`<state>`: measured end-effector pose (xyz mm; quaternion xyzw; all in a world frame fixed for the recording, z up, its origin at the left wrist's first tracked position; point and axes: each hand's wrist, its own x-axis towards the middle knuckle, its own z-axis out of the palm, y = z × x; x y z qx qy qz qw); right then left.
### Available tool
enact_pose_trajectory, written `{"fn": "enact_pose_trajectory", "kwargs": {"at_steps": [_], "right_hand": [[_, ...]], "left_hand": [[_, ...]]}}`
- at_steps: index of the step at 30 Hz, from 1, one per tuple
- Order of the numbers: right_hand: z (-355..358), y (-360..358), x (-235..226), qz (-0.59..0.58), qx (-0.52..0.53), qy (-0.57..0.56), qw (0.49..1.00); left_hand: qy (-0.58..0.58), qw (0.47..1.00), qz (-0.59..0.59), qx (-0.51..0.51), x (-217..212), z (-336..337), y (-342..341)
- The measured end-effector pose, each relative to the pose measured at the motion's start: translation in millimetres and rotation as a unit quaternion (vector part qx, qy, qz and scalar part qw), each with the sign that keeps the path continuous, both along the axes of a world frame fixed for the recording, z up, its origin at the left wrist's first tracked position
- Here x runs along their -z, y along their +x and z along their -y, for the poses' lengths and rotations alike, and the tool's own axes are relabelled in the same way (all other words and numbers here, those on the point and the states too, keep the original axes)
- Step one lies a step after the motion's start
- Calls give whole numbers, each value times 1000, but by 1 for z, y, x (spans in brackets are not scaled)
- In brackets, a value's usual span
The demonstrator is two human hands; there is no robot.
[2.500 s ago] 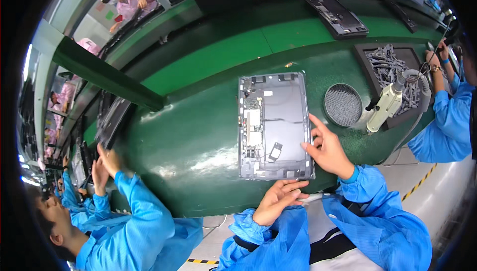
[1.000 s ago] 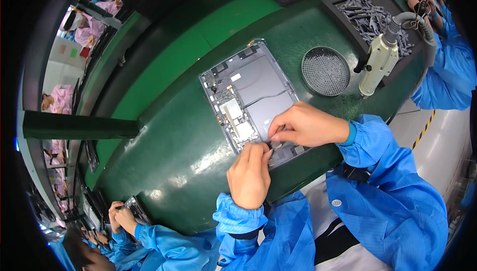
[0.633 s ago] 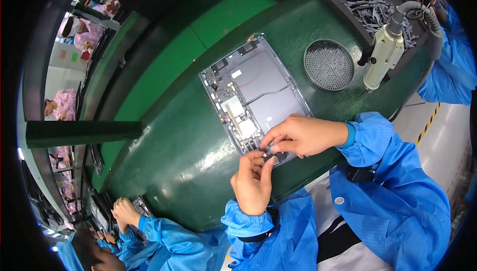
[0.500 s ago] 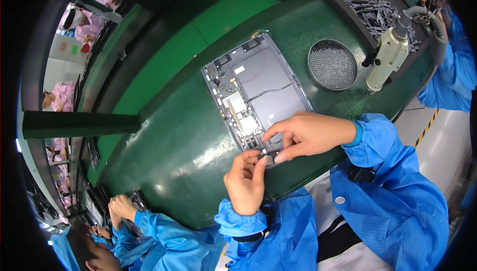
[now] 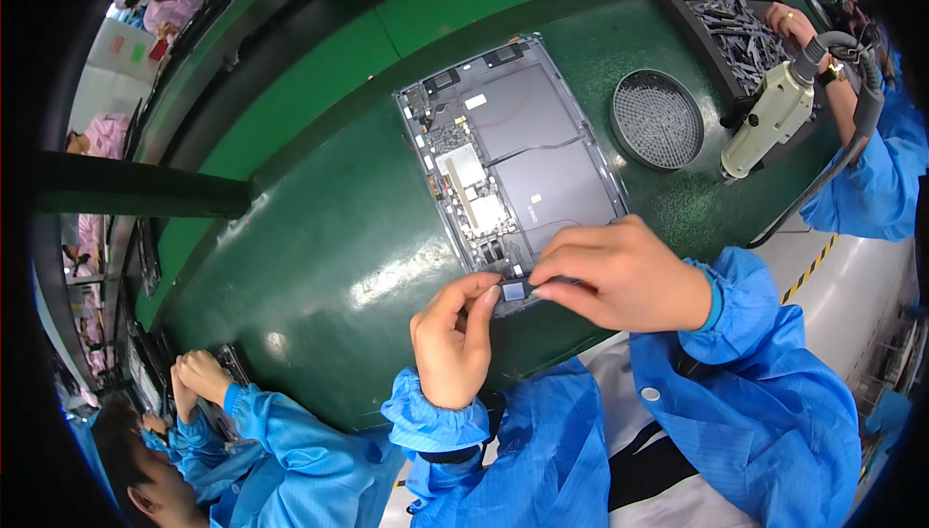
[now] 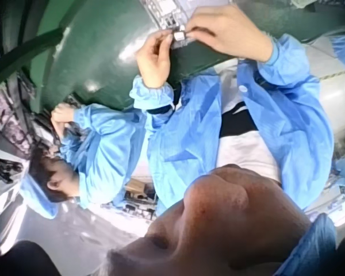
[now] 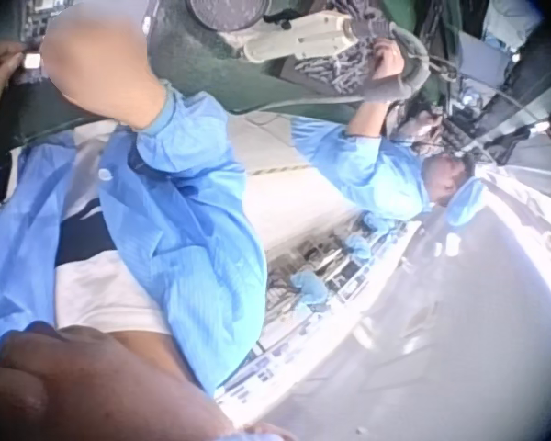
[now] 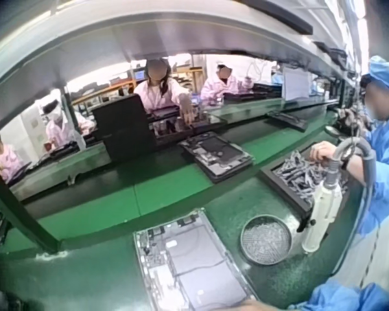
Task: The person takes tablet casings from a conveyor belt, installs internal components inside them by hand, secures the parts with screws using an electric screwdriver, and passes the units along the conveyor.
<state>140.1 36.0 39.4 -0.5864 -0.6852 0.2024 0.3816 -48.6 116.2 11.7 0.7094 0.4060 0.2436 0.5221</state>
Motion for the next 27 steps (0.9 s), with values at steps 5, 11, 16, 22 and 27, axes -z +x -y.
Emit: {"fn": "enact_pose_trajectory", "kwargs": {"at_steps": [5,11,16,22,27], "right_hand": [[-3,-3,19,-40,-2,-55,998],[-4,8,22,-25,-40,-123,991],[-4,8,26,-55,-38,-141,988],[-3,14,32,28,-52,-69,996],[9,17,23,66,-37,-55,996]], "left_hand": [[34,998,-12,47,2,1,1],[91,995,-25,36,-4,-1,-2],[192,977,-34,90,2,0,0],[238,957,-78,149,-4,0,5],[281,928,-138,203,-10,5,14]]}}
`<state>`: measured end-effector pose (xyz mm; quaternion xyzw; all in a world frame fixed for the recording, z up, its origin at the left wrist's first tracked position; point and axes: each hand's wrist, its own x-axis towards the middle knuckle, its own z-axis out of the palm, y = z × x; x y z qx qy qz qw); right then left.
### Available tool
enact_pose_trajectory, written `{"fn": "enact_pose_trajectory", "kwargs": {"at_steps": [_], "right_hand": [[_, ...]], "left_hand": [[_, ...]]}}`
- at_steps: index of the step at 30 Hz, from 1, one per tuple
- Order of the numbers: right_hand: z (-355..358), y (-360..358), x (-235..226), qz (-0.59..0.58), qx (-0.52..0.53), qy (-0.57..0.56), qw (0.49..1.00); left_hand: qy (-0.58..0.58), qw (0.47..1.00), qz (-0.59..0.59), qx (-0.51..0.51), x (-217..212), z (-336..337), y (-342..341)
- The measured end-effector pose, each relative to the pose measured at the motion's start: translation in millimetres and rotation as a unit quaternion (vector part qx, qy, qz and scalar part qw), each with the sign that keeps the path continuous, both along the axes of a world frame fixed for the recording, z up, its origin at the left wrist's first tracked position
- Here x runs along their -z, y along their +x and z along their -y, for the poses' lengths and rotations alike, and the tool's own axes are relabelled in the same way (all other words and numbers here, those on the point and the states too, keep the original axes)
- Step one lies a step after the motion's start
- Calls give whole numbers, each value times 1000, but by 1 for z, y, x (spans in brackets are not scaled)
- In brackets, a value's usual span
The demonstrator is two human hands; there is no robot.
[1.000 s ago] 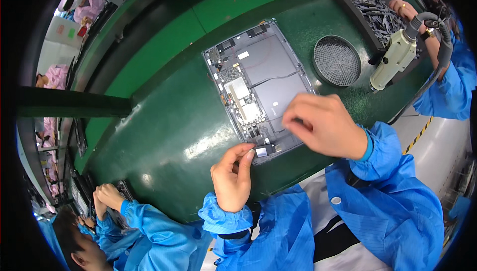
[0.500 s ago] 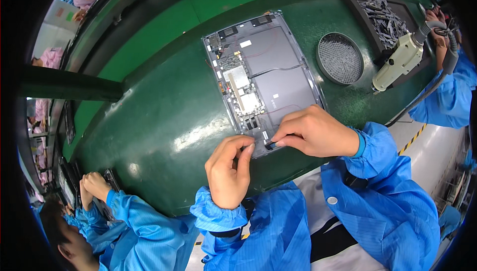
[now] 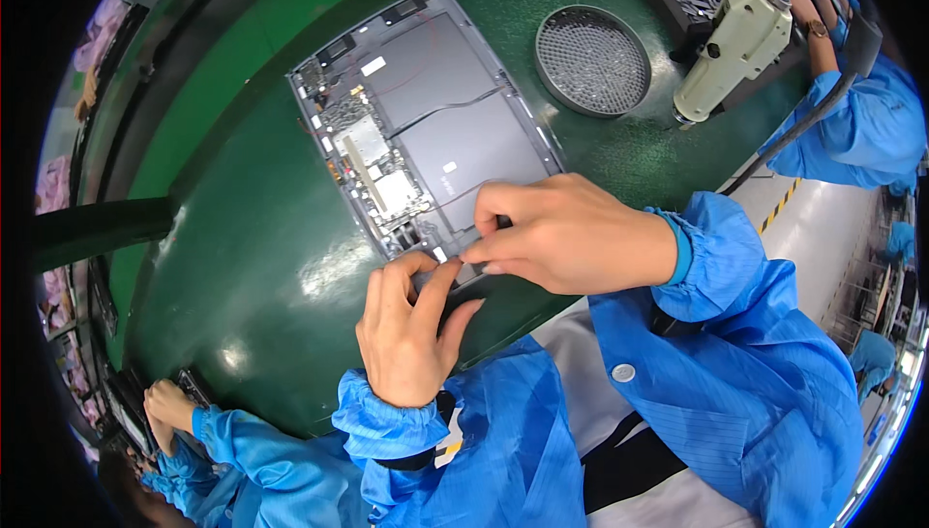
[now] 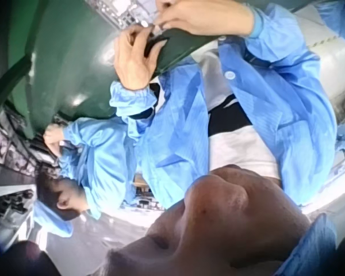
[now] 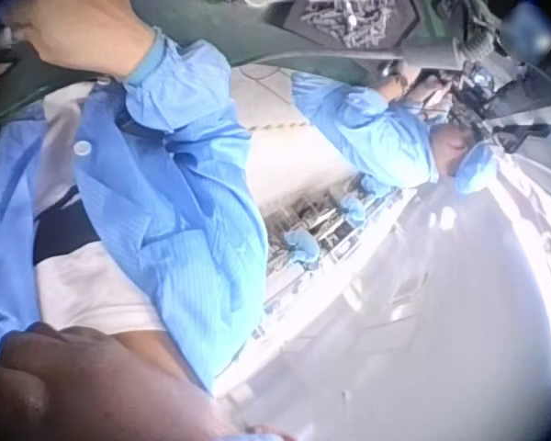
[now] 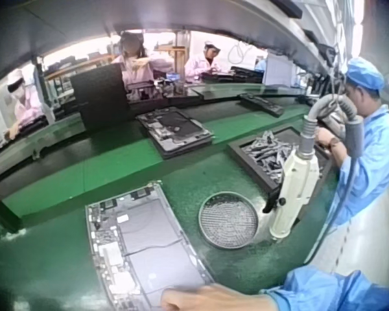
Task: The person takes tablet casings from a conveyor belt, installs internal components inside them by hand, secures the parts with screws using an electric screwdriver, and passes the units along the conveyor.
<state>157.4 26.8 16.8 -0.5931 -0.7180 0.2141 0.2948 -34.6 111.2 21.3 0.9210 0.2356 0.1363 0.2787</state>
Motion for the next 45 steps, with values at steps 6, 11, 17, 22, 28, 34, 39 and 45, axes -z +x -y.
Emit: {"fn": "enact_pose_trajectory", "kwargs": {"at_steps": [6,11,17,22,28,34,39,45], "right_hand": [[46,56,1,19,341,466,816],[34,83,-4,-180,430,439,768],[56,121,-21,-382,394,120,828],[13,108,-32,-451,319,238,799],[-4,107,-9,-447,320,270,791],[-7,109,-6,-449,306,269,795],[-7,110,-4,-438,308,259,804],[-10,109,-6,-428,326,245,806]], "left_hand": [[85,994,68,-22,27,7,4],[96,991,89,-14,29,9,10],[99,992,83,-6,25,9,12],[93,991,95,-20,33,8,7],[93,991,94,-17,33,8,11],[84,993,81,-16,32,9,10],[95,993,75,-9,30,10,10],[101,992,78,-11,32,7,10]]}}
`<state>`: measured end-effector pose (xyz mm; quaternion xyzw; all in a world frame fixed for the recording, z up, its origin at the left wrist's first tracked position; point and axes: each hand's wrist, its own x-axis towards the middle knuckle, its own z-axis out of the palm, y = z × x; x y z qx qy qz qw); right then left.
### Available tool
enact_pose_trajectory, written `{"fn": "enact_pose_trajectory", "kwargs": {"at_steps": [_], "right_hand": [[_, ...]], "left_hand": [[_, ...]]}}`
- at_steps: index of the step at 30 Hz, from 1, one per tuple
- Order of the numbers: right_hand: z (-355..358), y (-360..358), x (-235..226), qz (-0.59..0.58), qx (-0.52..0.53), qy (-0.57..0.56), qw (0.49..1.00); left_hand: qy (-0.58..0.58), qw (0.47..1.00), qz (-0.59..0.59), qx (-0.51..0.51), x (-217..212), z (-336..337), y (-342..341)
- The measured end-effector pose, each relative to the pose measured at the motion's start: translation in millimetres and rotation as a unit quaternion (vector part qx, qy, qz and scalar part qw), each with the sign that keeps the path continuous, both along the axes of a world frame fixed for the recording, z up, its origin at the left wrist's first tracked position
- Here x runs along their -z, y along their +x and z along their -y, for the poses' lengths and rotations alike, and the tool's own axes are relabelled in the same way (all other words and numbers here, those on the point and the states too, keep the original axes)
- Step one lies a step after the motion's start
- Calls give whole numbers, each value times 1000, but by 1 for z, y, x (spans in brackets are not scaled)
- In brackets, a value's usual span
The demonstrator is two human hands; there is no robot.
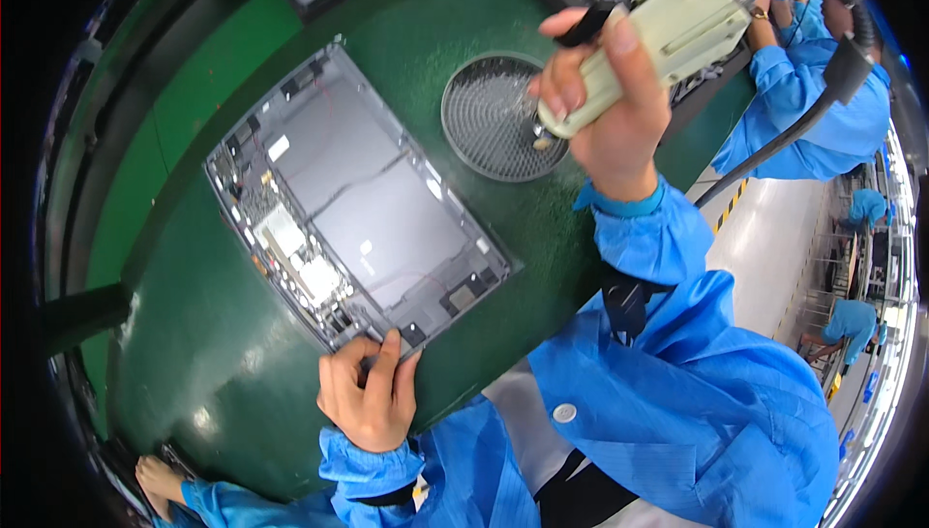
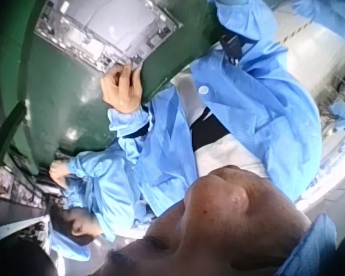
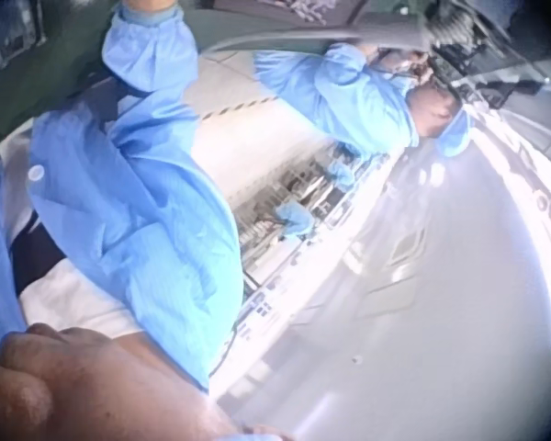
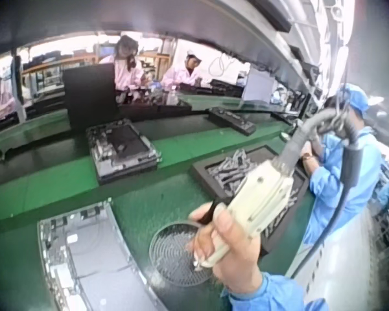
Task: The person takes tablet casings from a conveyor belt, installs internal components inside them by hand, secures the parts with screws using an electric screwdriver, and passes the units along the conveyor.
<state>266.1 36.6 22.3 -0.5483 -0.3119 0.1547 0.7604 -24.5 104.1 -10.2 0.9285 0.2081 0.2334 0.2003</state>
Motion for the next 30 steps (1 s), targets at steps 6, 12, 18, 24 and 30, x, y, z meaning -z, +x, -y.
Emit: {"fn": "enact_pose_trajectory", "kwargs": {"at_steps": [6,12,18,24,30], "right_hand": [[-5,9,7,5,-21,51,998],[-11,-1,4,84,19,45,995],[0,1,-3,62,29,98,993],[27,-32,-46,-36,-184,127,974],[8,-106,-18,23,-300,87,950]], "left_hand": [[5,1000,9,-6,2,-1,1],[4,999,32,-6,7,-1,-4],[16,998,60,3,12,-3,2],[-17,997,69,-5,8,-1,0],[-4,997,71,-33,10,0,-3]]}}
